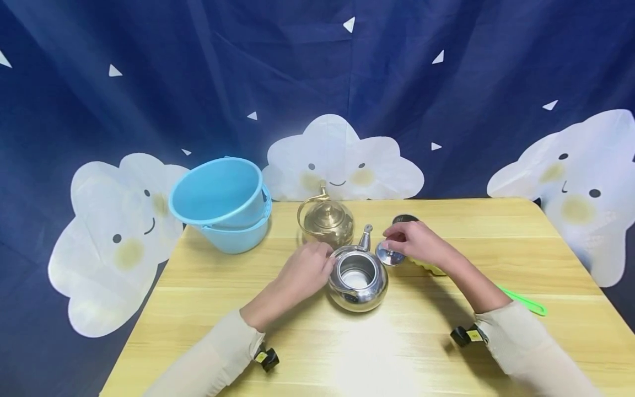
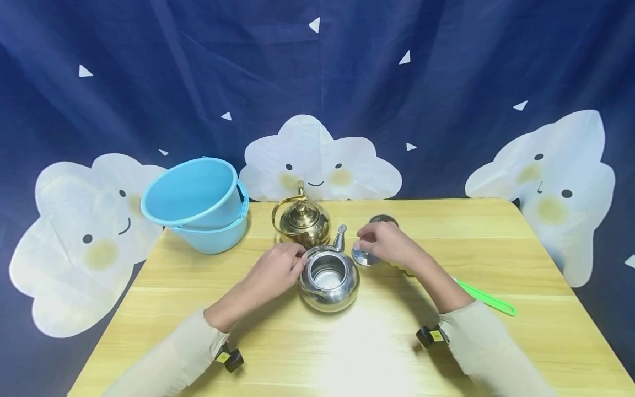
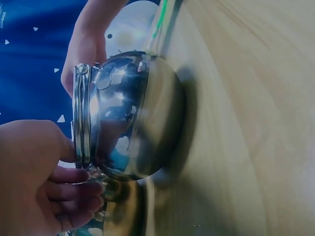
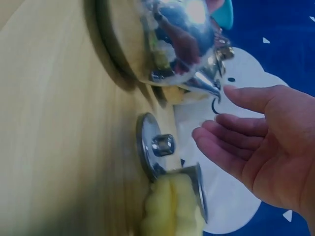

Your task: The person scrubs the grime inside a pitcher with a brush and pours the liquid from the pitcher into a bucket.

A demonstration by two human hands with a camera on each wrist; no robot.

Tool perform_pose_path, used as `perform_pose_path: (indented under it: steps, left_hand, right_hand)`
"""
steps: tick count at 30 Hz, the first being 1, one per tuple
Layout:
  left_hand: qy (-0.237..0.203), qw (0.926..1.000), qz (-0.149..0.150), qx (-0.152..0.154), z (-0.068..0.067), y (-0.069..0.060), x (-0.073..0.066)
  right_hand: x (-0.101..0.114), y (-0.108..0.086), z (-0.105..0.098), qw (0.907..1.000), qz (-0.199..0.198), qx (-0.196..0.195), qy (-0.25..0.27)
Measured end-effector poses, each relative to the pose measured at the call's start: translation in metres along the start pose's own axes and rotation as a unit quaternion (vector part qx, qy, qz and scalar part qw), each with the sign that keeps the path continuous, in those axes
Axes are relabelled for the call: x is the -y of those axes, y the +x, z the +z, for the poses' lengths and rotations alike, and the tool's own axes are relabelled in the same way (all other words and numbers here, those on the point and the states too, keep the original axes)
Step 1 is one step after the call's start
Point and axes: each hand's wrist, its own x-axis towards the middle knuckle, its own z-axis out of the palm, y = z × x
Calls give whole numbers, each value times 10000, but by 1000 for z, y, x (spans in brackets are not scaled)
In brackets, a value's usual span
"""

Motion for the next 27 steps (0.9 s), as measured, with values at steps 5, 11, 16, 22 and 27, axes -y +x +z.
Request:
perform_pose_path:
  steps: [5, 11, 16, 22, 27]
  left_hand:
    - [-848, 9943, -587, 260, 1, -6, -1]
    - [-1649, 9802, -1013, 430, 7, -12, -1]
    - [-2384, 9565, -1435, 872, 9, -16, -1]
    - [-3833, 8930, -1926, 1363, 12, -20, -3]
    - [-4780, 8377, -2152, 1530, 17, -21, -1]
  right_hand:
    - [1, 7, 11, 9997, 215, 73, 121]
    - [3, 12, 20, 9987, 441, 2, 267]
    - [5, 16, 25, 9966, 694, -48, 433]
    - [9, 20, 30, 9908, 1080, 60, 814]
    - [10, 23, 34, 9847, 1263, 209, 1187]
